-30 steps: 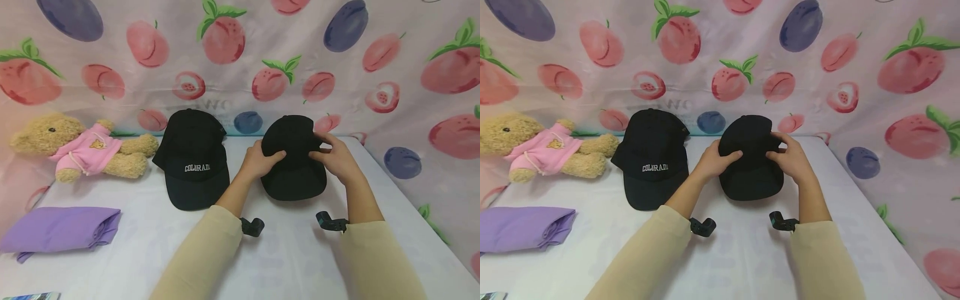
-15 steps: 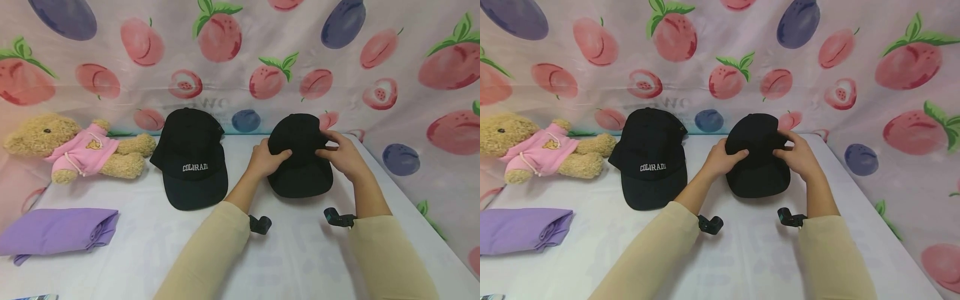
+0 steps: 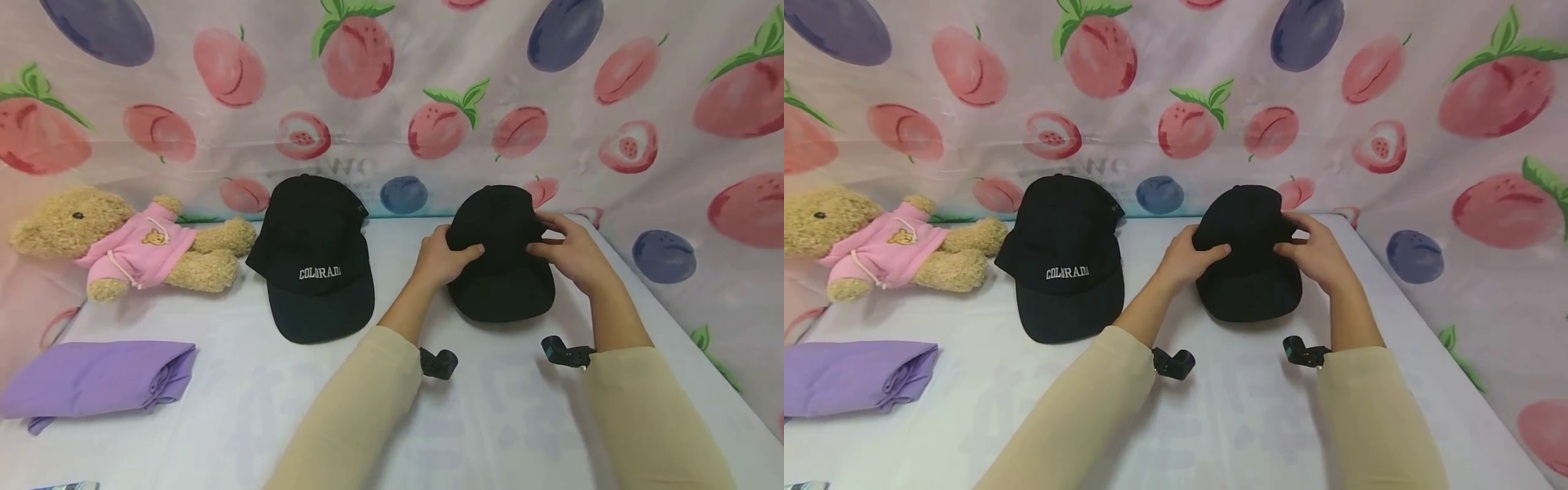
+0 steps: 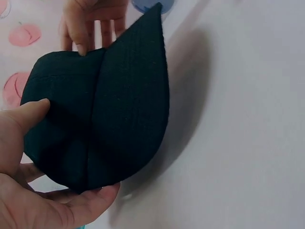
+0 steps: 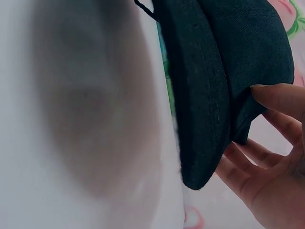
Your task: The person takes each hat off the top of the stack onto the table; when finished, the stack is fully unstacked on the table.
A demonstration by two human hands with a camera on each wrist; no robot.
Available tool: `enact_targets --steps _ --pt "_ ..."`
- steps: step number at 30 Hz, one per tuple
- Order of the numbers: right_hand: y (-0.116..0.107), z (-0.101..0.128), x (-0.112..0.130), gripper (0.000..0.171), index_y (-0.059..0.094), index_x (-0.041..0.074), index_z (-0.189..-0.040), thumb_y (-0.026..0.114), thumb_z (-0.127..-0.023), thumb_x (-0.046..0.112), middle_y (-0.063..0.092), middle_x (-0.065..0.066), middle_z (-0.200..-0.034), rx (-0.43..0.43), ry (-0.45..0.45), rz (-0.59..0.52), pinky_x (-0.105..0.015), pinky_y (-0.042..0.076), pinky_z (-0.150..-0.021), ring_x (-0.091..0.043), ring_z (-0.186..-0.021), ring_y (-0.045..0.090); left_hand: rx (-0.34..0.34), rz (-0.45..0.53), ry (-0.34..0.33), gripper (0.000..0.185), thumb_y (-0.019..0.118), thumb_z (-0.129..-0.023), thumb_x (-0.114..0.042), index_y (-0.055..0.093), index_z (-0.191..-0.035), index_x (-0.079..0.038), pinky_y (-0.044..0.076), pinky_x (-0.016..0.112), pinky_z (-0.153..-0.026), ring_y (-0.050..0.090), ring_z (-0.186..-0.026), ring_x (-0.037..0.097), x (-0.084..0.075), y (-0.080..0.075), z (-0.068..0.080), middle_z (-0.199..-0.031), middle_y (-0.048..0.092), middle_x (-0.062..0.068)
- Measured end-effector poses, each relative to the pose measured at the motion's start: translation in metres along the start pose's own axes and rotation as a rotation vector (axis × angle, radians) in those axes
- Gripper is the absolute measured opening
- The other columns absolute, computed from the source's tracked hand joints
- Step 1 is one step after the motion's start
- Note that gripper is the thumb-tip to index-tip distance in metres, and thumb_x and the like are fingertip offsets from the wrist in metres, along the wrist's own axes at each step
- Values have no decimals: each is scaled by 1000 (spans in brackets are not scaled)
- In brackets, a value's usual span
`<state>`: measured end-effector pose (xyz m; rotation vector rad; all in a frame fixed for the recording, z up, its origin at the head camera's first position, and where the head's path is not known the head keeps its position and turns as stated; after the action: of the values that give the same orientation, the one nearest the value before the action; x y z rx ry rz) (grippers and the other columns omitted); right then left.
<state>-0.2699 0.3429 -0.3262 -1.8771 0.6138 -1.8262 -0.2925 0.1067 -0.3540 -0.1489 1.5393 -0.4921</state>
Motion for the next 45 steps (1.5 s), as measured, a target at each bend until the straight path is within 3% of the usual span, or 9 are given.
enact_targets --steps 9,26,32,37,40,45 --pt "-7 -10 -9 74 25 9 -165 62 -101 13 25 -24 -168 4 36 -6 -63 37 -116 -50 -147 38 0 45 4 73 73 -95 -38 44 -154 -8 44 48 -115 47 -140 32 -3 5 -6 -150 49 17" --pt "-15 -5 -36 71 25 7 -164 57 -100 9 21 -24 -170 -63 127 -69 -65 34 -117 -45 -147 36 48 120 -30 71 75 -94 -30 45 -156 -13 43 46 -116 47 -144 30 1 37 -13 -157 47 13" --pt "-19 -11 -42 68 28 9 -163 54 -101 8 24 -22 -169 -121 136 -108 -62 34 -118 -40 -148 34 67 155 -42 76 75 -92 -26 40 -159 -19 40 48 -119 43 -148 29 3 39 -13 -162 41 10" --pt "-17 -12 -47 64 33 10 -162 52 -101 7 29 -21 -168 -161 147 -127 -58 38 -117 -35 -142 40 91 202 -8 86 77 -89 -20 33 -163 -17 35 47 -123 37 -152 27 3 43 -12 -166 36 9" --pt "-15 -10 -51 64 31 11 -163 51 -102 7 27 -23 -168 -169 156 -145 -58 36 -119 -38 -144 39 108 229 9 92 78 -87 -16 29 -164 -15 32 46 -125 34 -154 25 4 49 -11 -168 33 7" --pt "-14 -10 -56 66 27 11 -164 49 -103 6 26 -23 -168 -178 166 -161 -54 36 -119 -37 -145 39 148 291 4 99 82 -83 -13 26 -165 -21 28 48 -126 28 -157 23 8 57 -9 -170 29 2"
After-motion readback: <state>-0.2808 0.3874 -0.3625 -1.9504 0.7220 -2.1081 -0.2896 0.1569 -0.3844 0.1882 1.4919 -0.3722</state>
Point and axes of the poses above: each hand's wrist, its own z-axis away from the middle knuckle, its own y-axis out of the palm, x = y × z, the point moved 3 cm from there along -z, towards the middle knuckle
